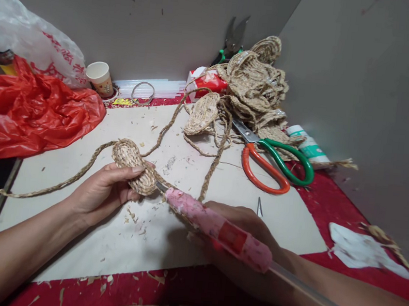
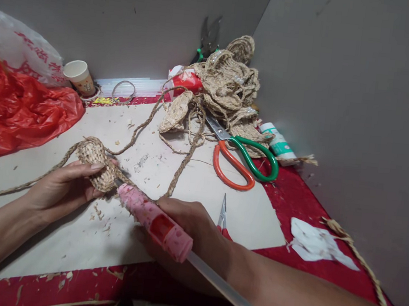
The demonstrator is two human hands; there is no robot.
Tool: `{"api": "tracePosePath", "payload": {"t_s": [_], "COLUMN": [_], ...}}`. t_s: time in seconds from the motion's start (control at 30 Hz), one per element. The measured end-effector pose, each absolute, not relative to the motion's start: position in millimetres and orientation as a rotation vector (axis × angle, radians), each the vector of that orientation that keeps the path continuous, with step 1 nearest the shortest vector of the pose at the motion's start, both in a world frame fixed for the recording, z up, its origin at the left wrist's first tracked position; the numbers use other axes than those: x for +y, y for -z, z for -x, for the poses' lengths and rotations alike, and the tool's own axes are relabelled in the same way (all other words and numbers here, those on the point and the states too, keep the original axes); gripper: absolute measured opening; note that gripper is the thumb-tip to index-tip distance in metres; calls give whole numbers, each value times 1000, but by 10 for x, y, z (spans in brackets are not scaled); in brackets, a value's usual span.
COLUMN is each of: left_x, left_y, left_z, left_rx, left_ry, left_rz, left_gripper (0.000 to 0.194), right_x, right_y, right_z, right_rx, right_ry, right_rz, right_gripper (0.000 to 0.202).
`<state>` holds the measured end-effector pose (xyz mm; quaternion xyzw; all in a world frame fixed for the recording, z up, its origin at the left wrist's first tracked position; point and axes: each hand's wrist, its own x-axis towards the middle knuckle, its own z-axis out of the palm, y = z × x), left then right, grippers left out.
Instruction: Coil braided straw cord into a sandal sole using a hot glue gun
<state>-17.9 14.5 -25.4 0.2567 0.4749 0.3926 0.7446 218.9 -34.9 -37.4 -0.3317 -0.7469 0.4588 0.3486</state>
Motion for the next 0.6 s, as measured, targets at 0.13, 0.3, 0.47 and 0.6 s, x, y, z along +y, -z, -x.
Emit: {"api": "tracePosePath", "payload": {"t_s": [0.13,0.3,0.47,0.6], "left_x": [150,153,144,140], "left_y": [250,266,269,273], "left_z": [169,180,185,178], "left_rx": [1033,1049,1028,1029], "left_ry": [-869,-882,-890,-898], "left_rz": [-573,-567,-563,-555], "left_gripper": [11,10,10,10], "right_x": [-356,-353,-349,-358], "right_y": [384,377,356,387], "right_z": [-2169,-2153,-2157,-2162], "right_rx": [-1907,-1887,-1912,-1907], "right_ry": [-1194,-1238,-1256,-1254], "right_rz": [838,768,805,774], "right_gripper": [25,24,24,29]}}
